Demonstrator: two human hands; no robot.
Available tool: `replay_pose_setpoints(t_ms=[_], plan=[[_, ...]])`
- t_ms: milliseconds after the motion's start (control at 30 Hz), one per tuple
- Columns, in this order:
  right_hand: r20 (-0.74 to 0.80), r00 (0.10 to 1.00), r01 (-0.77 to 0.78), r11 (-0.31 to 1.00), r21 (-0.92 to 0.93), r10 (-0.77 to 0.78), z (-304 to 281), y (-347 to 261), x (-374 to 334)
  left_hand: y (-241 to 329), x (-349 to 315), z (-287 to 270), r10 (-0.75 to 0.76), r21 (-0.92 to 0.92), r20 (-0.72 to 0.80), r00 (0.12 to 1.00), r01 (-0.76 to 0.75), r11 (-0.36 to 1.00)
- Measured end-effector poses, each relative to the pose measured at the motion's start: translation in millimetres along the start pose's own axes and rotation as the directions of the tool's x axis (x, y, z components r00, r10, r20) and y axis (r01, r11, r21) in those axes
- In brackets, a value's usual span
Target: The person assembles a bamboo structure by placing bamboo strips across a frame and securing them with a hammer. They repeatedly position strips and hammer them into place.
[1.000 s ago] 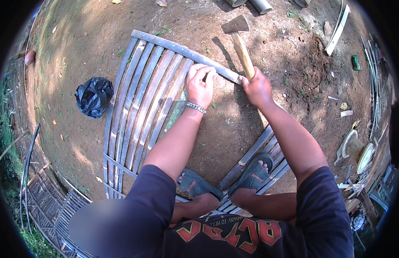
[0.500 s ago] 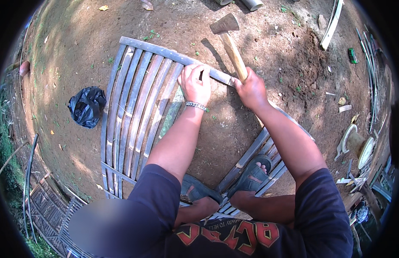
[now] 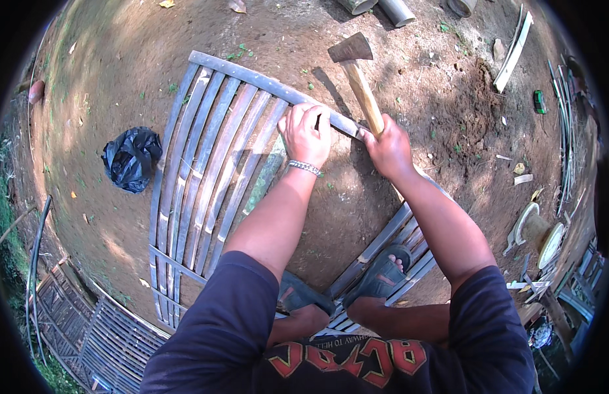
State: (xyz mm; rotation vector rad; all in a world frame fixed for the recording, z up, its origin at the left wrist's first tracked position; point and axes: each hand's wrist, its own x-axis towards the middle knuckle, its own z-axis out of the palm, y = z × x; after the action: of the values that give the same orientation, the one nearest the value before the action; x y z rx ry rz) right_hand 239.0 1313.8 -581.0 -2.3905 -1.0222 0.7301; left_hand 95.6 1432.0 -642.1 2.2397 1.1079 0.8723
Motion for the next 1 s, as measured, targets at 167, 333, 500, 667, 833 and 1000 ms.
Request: replay_pose_setpoints(t_ms=[167,333,500,667,833,1000], plan=[[0.010,1.000,0.010,1.000,-0.015,-0.010,3,3,0,3,1,-1,-0.005,0.033,0.000,1.000,0.005,0.999],[0.011,0.999,-0.031,0.999,-0.011,0.031,0,-1,-1,3,1,1,-0.013,0.043,0.003,1.000,0.013,0.999],[0.078,0.996,-0.053,0.987,0.150,0.042,-9,0,-16,3,1,1,-0.013,0.012,-0.022,1.000,0.013,1.000],[0.008,0.971,0.236,0.957,0.171,-0.241,-19,12,-55,1,-1,-1,-0.036,0.022,0.002,0.999,0.036,0.999],[0.151,0.973,0.155,0.981,0.119,-0.173,-37,15,-71,1,1,-2,-0.045,0.039,0.004,0.999,0.045,0.998],[0.229,0.970,0.072,0.996,0.043,-0.080,-37,11,-69,1,-1,-1,-0.064,0.024,0.006,0.998,0.063,0.998]])
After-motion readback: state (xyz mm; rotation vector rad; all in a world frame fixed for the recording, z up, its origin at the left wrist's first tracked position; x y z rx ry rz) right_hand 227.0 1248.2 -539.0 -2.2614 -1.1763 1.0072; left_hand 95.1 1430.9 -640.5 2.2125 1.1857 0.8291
